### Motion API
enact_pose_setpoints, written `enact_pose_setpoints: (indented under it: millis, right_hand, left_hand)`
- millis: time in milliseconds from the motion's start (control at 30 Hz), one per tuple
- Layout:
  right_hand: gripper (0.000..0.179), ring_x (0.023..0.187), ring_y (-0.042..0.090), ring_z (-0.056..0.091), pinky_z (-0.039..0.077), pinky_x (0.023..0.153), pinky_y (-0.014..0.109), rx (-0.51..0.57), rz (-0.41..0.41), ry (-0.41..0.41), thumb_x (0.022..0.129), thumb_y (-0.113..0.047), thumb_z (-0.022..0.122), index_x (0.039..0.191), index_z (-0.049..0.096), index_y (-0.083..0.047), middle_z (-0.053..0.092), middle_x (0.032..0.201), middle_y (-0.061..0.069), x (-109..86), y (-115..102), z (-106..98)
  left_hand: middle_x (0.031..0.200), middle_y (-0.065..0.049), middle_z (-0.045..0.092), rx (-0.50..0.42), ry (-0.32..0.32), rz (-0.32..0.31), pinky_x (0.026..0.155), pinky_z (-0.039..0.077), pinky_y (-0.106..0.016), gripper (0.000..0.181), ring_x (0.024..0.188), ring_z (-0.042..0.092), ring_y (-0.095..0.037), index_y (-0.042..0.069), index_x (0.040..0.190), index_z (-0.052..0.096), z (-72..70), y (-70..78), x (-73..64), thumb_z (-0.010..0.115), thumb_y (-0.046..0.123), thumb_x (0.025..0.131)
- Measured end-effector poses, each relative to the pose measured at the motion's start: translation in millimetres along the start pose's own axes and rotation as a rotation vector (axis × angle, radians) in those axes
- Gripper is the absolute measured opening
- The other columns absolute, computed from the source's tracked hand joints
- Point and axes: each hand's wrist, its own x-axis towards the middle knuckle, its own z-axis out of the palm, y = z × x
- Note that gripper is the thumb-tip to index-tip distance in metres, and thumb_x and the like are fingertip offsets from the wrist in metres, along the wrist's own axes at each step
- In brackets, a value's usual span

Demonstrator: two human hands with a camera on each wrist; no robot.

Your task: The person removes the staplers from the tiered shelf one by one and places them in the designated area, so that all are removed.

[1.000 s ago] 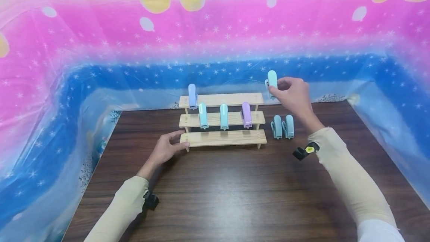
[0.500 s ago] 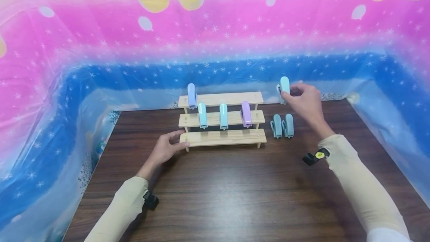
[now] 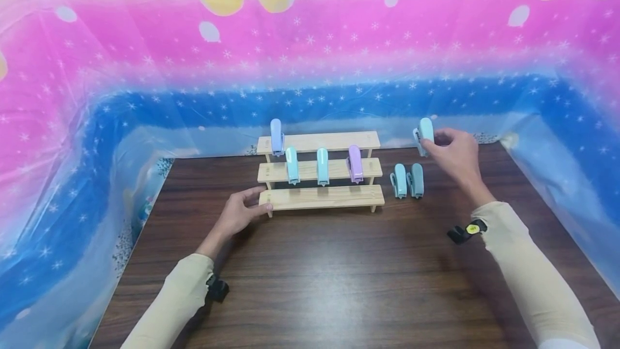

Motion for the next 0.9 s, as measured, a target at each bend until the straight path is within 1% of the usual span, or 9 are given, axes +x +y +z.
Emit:
enact_pose_setpoints:
  millis: [100,200,367,467,533,600,767,900]
  right_hand:
    - [0.061,0.116,0.039,0.062,0.050,0.096,0.054,-0.004,0.016,0.001,0.093,-0.048,0.070,0.130,0.068,0.001,0.069,0.125,0.025,-1.4,9,-2]
    - [0.062,0.121,0.041,0.058,0.046,0.100,0.058,-0.016,0.024,0.009,0.092,-0.048,0.070,0.130,0.067,0.001,0.068,0.126,0.026,-3.0,17,-3]
    - [0.062,0.123,0.044,0.057,0.046,0.098,0.059,-0.048,0.026,0.023,0.092,-0.049,0.070,0.128,0.068,0.001,0.067,0.126,0.026,-5.7,29,-1]
    - [0.062,0.124,0.044,0.054,0.045,0.098,0.060,-0.060,0.048,0.017,0.092,-0.049,0.070,0.129,0.068,0.001,0.066,0.129,0.026,-8.2,38,0]
    - [0.063,0.124,0.043,0.053,0.045,0.098,0.058,-0.063,0.065,0.013,0.092,-0.050,0.069,0.129,0.068,0.001,0.066,0.130,0.026,-10.0,44,2]
    - [0.062,0.119,0.041,0.055,0.046,0.095,0.055,-0.059,0.075,0.014,0.092,-0.051,0.069,0.129,0.068,0.000,0.067,0.128,0.025,-11.2,51,4]
    - [0.062,0.106,0.035,0.060,0.046,0.086,0.045,-0.064,0.073,0.011,0.093,-0.052,0.068,0.127,0.069,0.000,0.071,0.119,0.025,-15.6,64,7]
    - [0.060,0.102,0.035,0.062,0.046,0.082,0.042,-0.069,0.079,0.000,0.094,-0.050,0.068,0.127,0.069,0.000,0.072,0.116,0.024,-20.8,72,10]
  left_hand:
    - [0.144,-0.019,0.058,-0.002,-0.004,-0.001,0.101,0.054,-0.048,0.068,0.130,0.059,-0.036,0.007,0.149,0.053,-0.1,0.0,0.2,0.079,0.033,0.092]
    - [0.145,-0.019,0.058,0.002,-0.004,0.000,0.101,0.054,-0.048,0.068,0.130,0.058,-0.036,0.007,0.149,0.052,-0.3,-0.2,0.3,0.079,0.034,0.092]
    - [0.145,-0.019,0.057,0.009,-0.002,-0.001,0.102,0.053,-0.049,0.067,0.131,0.058,-0.036,0.008,0.149,0.052,-0.6,0.0,-0.3,0.078,0.034,0.093]
    - [0.146,-0.019,0.057,0.010,-0.002,-0.005,0.102,0.053,-0.050,0.067,0.131,0.057,-0.036,0.008,0.150,0.052,-0.5,0.5,-1.0,0.078,0.034,0.093]
    - [0.146,-0.019,0.056,0.012,-0.002,-0.005,0.103,0.053,-0.050,0.068,0.132,0.057,-0.036,0.008,0.150,0.052,-0.5,0.9,-1.4,0.078,0.034,0.093]
    - [0.147,-0.019,0.056,0.015,0.000,-0.002,0.103,0.052,-0.050,0.067,0.132,0.057,-0.036,0.008,0.149,0.052,-0.6,1.4,-1.7,0.078,0.034,0.093]
    - [0.147,-0.019,0.055,0.017,0.001,0.008,0.103,0.052,-0.051,0.067,0.132,0.057,-0.037,0.007,0.149,0.052,-1.0,2.5,-1.6,0.078,0.033,0.093]
    - [0.146,-0.019,0.056,0.010,-0.001,0.008,0.103,0.052,-0.050,0.067,0.132,0.057,-0.036,0.007,0.149,0.052,-0.9,2.4,-1.4,0.078,0.033,0.093]
